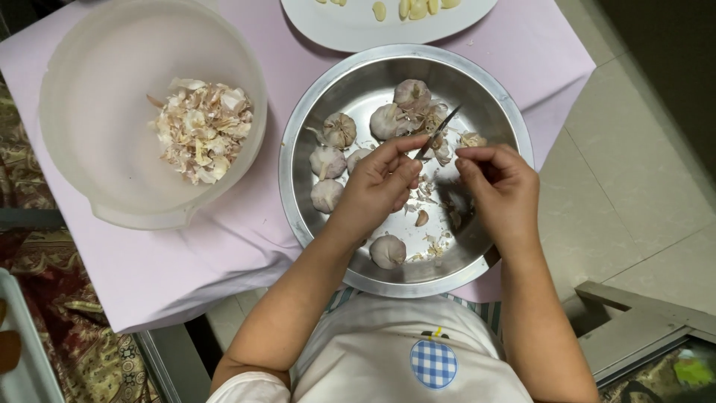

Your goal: A person is manually peeling garlic cloves from bulbs using a small knife and placing the peeled cloves on a plate.

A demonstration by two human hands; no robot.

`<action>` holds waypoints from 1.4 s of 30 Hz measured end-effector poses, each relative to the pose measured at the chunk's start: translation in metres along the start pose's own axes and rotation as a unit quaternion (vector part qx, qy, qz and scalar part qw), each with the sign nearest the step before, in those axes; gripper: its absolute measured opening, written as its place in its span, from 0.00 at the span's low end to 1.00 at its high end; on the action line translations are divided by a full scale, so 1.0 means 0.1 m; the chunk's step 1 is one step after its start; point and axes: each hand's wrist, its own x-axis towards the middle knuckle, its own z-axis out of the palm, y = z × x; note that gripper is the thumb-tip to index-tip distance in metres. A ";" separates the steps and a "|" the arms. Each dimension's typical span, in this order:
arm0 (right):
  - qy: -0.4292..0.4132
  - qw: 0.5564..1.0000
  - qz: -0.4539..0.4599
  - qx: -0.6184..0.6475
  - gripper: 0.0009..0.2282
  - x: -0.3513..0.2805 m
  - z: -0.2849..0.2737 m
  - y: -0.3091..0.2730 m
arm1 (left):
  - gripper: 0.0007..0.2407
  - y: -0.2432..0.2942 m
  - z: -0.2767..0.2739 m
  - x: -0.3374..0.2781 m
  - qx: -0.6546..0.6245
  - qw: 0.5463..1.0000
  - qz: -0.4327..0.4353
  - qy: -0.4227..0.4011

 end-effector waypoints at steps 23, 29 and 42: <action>0.021 0.990 -0.063 0.121 0.10 0.00 0.20 -0.22 | 0.14 0.00 0.15 -0.05 -0.164 0.981 -0.107 -0.003; 0.020 0.967 0.049 0.251 0.11 0.00 0.15 -0.11 | 0.15 0.12 0.14 -0.12 -0.229 0.966 -0.122 0.002; 0.013 0.964 0.077 0.255 0.13 -0.04 0.04 -0.21 | 0.16 0.45 0.03 -0.19 0.084 0.996 0.027 0.025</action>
